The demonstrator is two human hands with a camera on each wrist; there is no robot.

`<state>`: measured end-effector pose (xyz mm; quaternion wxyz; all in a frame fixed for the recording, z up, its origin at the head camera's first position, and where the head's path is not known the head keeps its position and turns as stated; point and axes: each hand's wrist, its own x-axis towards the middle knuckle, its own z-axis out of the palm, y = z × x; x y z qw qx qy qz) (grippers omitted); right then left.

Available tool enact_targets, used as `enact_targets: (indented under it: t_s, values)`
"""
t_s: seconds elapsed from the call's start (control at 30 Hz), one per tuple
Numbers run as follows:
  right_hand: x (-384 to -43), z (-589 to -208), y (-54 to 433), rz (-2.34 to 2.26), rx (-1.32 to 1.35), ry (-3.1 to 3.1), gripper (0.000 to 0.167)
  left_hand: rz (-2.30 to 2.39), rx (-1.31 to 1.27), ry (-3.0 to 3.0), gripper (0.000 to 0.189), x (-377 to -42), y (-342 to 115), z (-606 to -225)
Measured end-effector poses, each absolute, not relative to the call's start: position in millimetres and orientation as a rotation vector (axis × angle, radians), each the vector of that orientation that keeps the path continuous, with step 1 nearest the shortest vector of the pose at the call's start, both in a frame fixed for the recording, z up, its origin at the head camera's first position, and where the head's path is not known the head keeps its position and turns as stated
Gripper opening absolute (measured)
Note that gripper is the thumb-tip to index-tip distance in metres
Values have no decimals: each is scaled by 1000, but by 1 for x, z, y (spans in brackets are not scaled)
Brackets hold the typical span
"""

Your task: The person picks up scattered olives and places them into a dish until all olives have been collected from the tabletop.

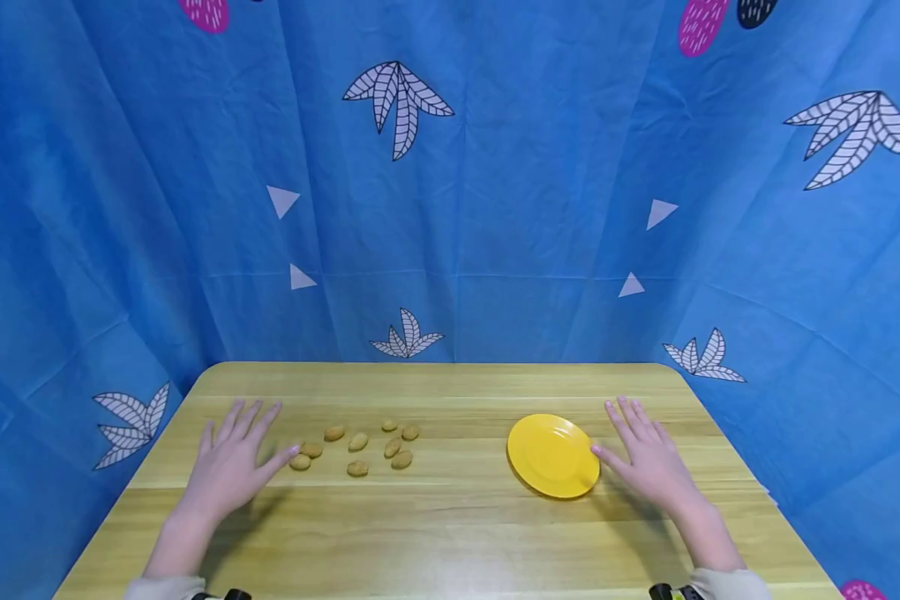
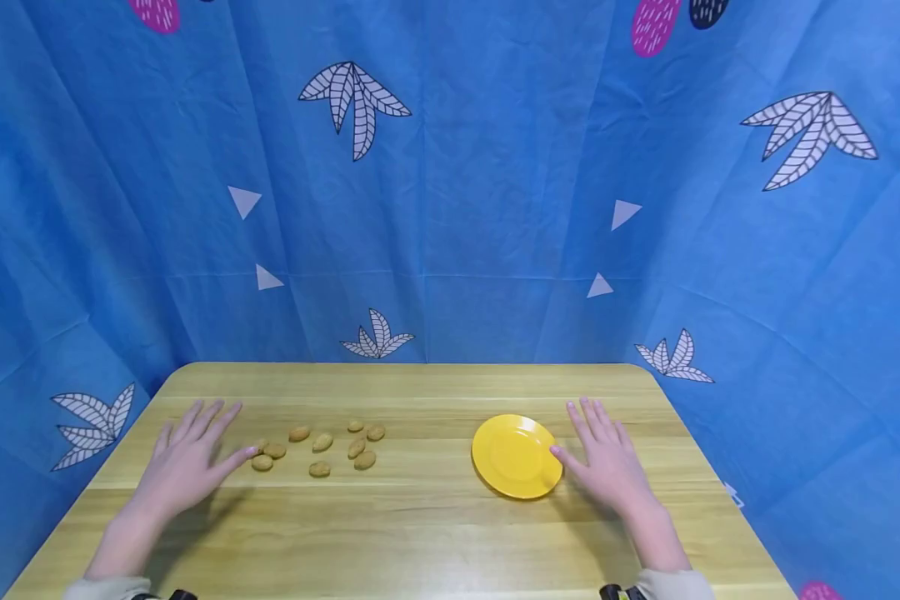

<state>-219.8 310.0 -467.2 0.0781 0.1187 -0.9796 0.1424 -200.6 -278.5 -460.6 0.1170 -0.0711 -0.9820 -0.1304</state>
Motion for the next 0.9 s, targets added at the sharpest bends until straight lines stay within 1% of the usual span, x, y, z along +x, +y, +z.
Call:
enact_targets:
  t_s: [0.3,0.6,0.77,0.9]
  values:
    - [-214,-475,297,440,415,-2896,82,-382,-319,-2624,61,-194,-268,-469]
    - [-215,-487,284,432,439,-2922,84,-467,-298,-2638,46,-196,-255,-484]
    - [-215,-492,279,415,447,-2929,83,-478,-244,-2693,39,-199,-257,-495]
    - [-214,-495,276,410,446,-2942,84,-481,-211,-2740,37,-201,-263,-501]
